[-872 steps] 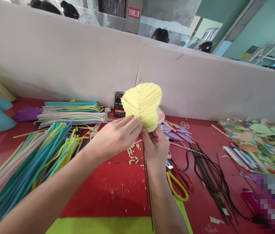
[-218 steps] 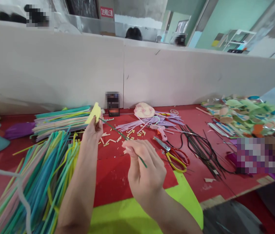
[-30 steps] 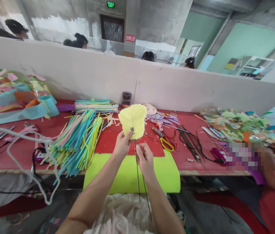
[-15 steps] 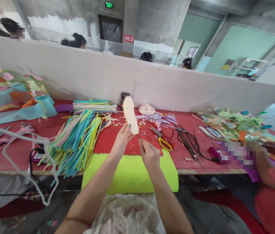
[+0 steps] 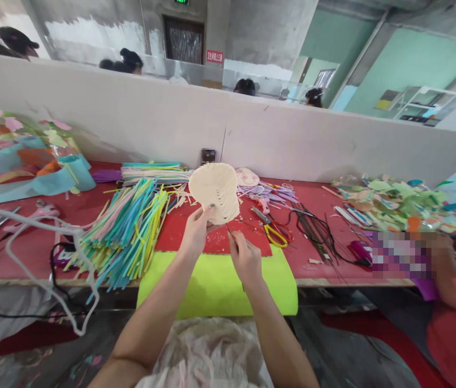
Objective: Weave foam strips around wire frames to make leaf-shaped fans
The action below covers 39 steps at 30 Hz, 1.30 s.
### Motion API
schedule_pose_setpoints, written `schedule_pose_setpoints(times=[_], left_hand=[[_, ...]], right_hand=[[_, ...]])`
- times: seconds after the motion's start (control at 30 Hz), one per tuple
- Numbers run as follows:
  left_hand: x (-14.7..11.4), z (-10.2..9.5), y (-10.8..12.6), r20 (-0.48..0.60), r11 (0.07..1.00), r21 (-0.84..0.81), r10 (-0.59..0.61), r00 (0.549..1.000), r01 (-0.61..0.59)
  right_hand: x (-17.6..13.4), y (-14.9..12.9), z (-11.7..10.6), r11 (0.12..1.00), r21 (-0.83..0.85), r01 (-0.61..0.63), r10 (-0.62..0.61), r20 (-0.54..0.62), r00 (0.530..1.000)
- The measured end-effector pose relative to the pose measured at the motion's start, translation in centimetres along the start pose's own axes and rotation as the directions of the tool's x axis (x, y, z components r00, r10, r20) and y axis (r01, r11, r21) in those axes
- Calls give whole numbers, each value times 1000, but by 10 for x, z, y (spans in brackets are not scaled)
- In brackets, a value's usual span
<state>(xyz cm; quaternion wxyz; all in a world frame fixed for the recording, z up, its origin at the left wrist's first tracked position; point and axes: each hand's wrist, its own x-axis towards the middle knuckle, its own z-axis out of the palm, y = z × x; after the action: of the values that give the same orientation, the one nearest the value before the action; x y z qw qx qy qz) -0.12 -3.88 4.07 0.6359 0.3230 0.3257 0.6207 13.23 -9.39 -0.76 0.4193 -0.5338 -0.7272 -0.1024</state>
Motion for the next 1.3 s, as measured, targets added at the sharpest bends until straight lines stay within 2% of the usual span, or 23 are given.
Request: schedule_pose_setpoints(times=[0.1,0.23,0.37,0.57,0.7,0.87,0.97,1.07,1.1,1.13,1.2,1.27,1.3], left_hand=[[2,-1,-3,2,1000,28,3,1000,-3],[6,-3,-8,-27,986,162,32,999,-27],[5,-3,-15,-42,983,174,65,997,-57],[0,2,-26,-91,981,156,132,987,-117],[2,3,-27,-105,973,176,169,980,-149],[3,2,-28,-115,965,208,183,976,-157],[3,2,-25,-114,954,254,194,974,-160],[5,-1,-13,-23,956,265,137,990,-126],[6,-3,-8,55,965,240,98,994,-108],[8,-5,-3,147,976,203,54,988,-84],[11,-10,2,294,992,128,-24,956,-15],[12,-13,0,325,994,91,-82,942,55],[11,-13,-3,321,993,79,-105,941,84]], right_hand=[[0,0,-1,1000,23,-16,15,45,999],[-2,-1,-4,1000,5,-18,18,65,998],[-5,-3,-7,1000,-14,-26,27,56,998],[-7,2,-7,985,-155,73,-72,11,997],[-4,5,-6,972,-193,137,-142,-15,990],[-3,3,-4,972,-195,131,-137,-15,990],[-4,3,0,990,-119,77,-77,5,997],[-1,3,3,983,163,-89,83,44,996],[1,3,2,935,306,-179,168,62,984],[2,3,1,844,462,-271,257,95,962],[4,3,-3,539,742,-400,389,202,899],[5,2,-7,189,881,-434,407,332,851],[4,2,-9,49,900,-433,392,382,837]])
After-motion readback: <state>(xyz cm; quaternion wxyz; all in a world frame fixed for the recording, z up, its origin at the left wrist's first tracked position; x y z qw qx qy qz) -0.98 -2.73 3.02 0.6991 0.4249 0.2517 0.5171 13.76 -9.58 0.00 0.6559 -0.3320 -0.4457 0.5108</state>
